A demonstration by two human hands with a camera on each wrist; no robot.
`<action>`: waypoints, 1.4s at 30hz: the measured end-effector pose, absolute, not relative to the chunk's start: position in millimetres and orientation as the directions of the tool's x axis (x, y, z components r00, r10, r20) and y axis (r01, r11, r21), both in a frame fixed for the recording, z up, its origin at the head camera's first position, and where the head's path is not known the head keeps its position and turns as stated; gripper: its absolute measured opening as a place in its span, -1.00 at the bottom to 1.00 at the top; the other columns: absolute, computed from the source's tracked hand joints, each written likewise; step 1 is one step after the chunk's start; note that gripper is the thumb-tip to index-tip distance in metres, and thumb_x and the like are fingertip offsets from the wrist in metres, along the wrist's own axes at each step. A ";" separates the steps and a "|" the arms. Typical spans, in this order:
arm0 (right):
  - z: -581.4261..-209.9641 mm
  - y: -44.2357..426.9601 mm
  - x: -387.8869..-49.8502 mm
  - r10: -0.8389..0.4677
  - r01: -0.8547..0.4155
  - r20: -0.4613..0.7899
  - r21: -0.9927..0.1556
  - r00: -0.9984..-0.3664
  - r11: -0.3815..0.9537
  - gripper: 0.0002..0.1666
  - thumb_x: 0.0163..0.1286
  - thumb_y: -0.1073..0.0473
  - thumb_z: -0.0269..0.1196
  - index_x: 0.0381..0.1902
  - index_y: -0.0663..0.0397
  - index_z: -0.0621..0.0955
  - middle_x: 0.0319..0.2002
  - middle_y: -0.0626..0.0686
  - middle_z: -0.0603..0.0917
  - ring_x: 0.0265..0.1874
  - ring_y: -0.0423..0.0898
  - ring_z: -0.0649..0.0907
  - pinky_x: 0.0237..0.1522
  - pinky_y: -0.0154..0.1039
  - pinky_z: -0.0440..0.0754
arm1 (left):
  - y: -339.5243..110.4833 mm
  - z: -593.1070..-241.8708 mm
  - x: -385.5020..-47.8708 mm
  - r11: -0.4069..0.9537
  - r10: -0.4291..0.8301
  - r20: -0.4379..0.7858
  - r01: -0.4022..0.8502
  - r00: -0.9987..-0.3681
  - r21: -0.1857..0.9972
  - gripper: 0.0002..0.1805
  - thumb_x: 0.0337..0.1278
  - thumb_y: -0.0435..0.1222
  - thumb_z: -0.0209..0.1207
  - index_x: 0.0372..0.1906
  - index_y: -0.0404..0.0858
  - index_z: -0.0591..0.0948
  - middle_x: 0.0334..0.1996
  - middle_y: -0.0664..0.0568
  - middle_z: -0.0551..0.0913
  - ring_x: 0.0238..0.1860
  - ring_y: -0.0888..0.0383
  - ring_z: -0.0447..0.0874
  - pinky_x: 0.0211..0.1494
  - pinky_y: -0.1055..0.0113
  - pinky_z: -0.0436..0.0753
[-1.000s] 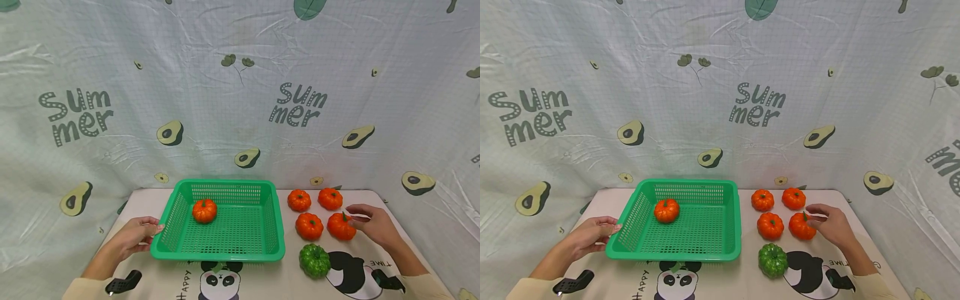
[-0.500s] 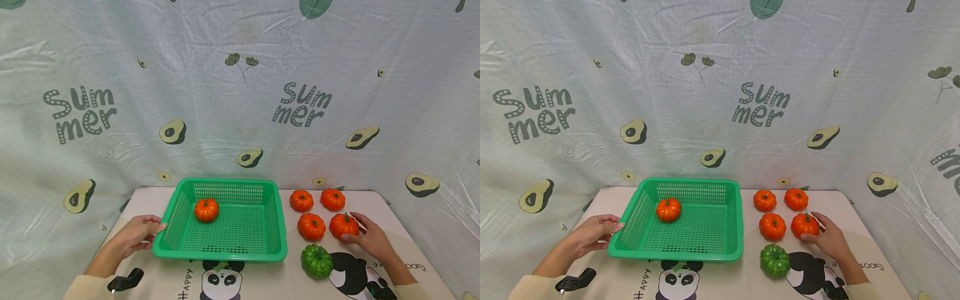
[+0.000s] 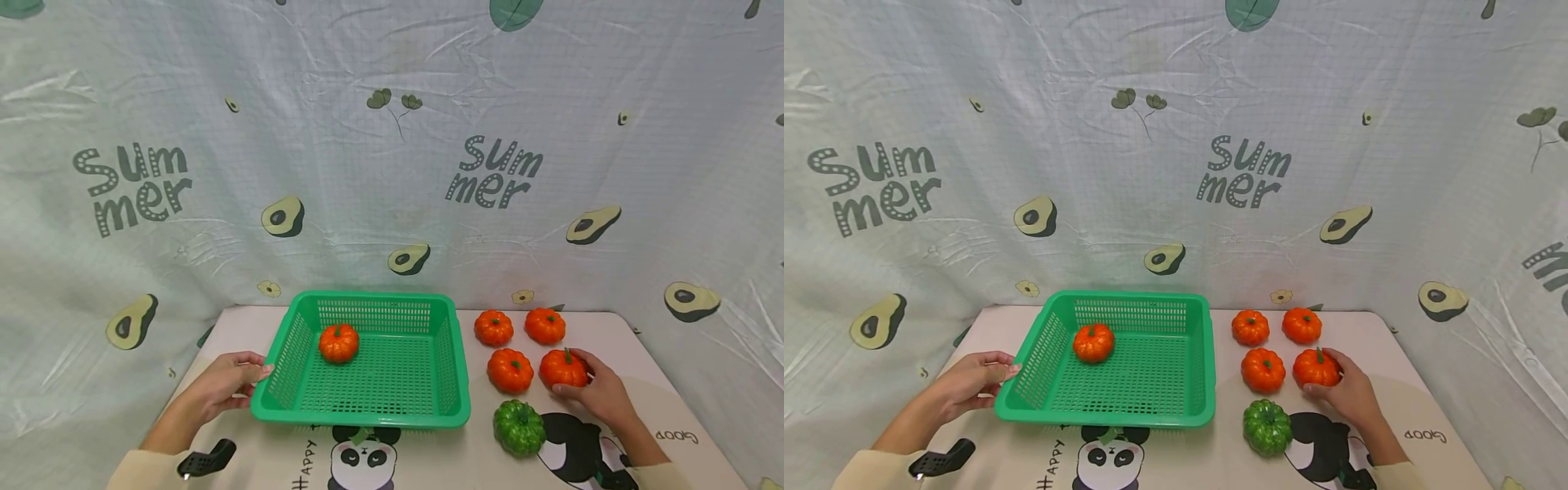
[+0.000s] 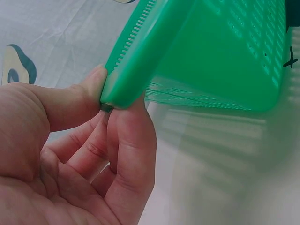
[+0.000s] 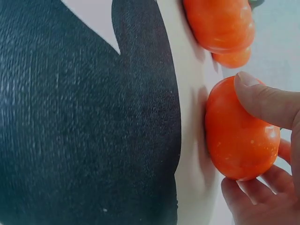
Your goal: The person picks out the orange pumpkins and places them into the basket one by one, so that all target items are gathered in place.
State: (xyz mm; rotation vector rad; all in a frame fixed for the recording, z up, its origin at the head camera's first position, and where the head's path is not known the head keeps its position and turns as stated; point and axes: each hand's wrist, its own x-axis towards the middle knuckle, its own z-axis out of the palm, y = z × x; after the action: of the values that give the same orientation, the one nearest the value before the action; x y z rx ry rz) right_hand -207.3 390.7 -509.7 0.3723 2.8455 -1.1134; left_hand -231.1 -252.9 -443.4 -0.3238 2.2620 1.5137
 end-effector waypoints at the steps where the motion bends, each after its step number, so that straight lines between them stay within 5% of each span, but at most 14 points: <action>1: -509.4 390.4 -207.1 0.203 0.249 -0.148 -0.662 -0.968 0.707 0.27 0.19 -0.07 0.57 0.59 0.33 0.12 0.51 0.53 0.19 0.43 0.52 0.28 0.41 0.43 0.33 | -252.8 -443.5 -231.0 0.386 0.029 -0.447 -0.402 -0.894 0.830 -0.58 0.43 -0.18 0.26 0.15 -0.38 0.49 -0.41 0.07 0.60 -0.34 0.10 0.54 -0.26 0.21 0.64; 42: -482.1 377.5 -193.4 0.140 0.125 -0.037 -0.709 -0.989 0.694 0.14 0.19 0.07 0.58 0.56 0.29 0.23 0.49 0.48 0.28 0.41 0.52 0.36 0.34 0.37 0.44 | -252.8 -444.2 -230.3 0.383 0.034 -0.432 -0.388 -0.901 0.839 -0.59 0.43 -0.18 0.26 0.14 -0.38 0.49 -0.41 0.07 0.60 -0.34 0.11 0.55 -0.27 0.22 0.65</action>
State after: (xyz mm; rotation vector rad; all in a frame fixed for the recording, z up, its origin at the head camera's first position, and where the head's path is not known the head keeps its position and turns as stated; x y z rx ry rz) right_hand -193.4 377.5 -482.1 0.2279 2.9095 -1.2160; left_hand -230.3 -252.8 -444.2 -0.3064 2.2677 1.5279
